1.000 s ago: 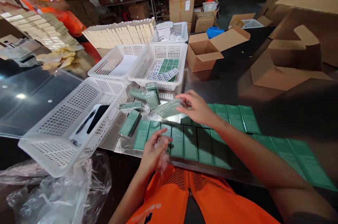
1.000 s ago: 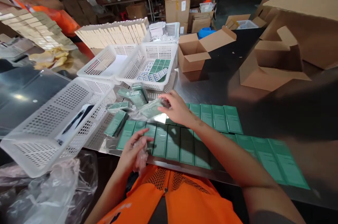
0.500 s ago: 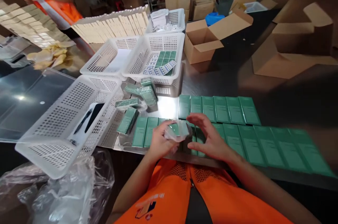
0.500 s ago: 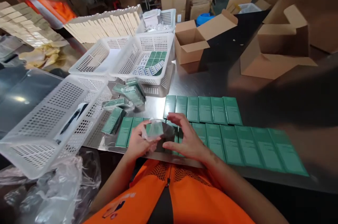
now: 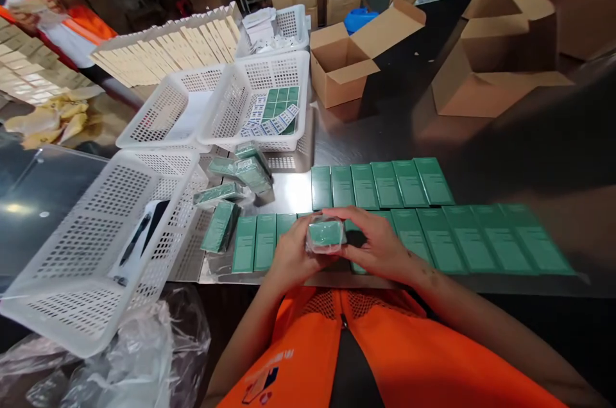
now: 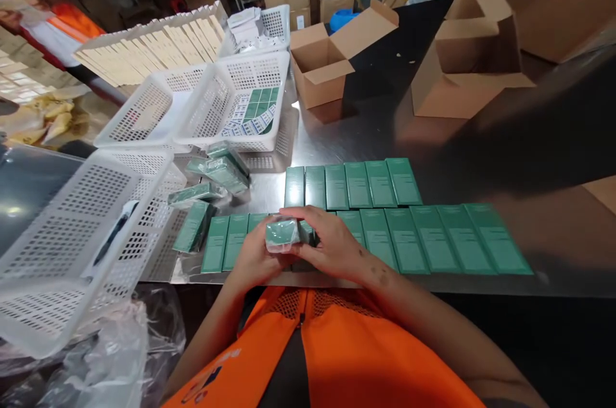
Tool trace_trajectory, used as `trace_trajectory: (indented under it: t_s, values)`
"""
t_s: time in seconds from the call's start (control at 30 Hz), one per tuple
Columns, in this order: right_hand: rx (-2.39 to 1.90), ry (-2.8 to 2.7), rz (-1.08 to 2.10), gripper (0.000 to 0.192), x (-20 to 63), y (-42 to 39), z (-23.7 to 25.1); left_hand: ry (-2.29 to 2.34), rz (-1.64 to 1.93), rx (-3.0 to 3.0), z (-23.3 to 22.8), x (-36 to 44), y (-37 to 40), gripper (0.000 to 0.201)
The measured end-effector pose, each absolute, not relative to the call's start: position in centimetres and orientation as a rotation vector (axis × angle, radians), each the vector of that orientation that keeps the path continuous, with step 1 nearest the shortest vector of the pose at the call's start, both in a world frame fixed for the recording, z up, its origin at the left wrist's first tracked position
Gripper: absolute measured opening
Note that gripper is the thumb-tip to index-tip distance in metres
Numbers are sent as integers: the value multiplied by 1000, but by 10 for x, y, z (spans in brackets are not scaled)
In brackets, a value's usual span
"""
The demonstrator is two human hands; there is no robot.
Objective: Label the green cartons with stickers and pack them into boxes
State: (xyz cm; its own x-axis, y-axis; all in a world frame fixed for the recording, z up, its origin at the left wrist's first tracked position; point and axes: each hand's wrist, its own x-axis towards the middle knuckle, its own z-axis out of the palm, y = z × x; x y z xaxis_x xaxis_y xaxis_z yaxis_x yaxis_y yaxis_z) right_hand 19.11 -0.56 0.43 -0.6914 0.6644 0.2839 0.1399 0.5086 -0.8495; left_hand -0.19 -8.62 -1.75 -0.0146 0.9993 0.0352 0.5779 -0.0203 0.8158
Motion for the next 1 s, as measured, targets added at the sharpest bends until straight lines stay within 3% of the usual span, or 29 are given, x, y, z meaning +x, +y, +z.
trace_trajectory:
  t_s: [0.07,0.23,0.3,0.4,0.5,0.6,0.7,0.8,0.93,1.0]
  values:
    - [-689,-2139,1150,46,189,-7,2,1621,985,1601,-16,-2,-88,67]
    - [-780,-2258,1175,37,185,-3,-18,1763,573,1619,-14,-1,-83,42]
    - [-777,-2275,1158,42,188,-2,-23,1826,447,1658,-13,1,-81,39]
    - [-669,-2206,1205,59,195,-5,-17,1840,401,1724,-8,3,-83,58]
    - [-552,-2127,1328,46,204,-11,2,1787,449,1768,-3,4,-88,76]
    - [-622,-1963,1367,47,223,-7,22,1608,549,1890,1,4,-94,65]
    - [-846,-1668,1163,63,268,22,36,1424,687,2072,4,4,-99,37]
    - [-1296,-1577,683,66,330,78,36,1337,786,2168,7,3,-104,17]
    - [-1766,-1683,445,44,386,148,10,1320,912,2162,7,1,-110,43]
    - [-1864,-1777,461,39,394,164,-7,1260,998,2142,5,-2,-112,43]
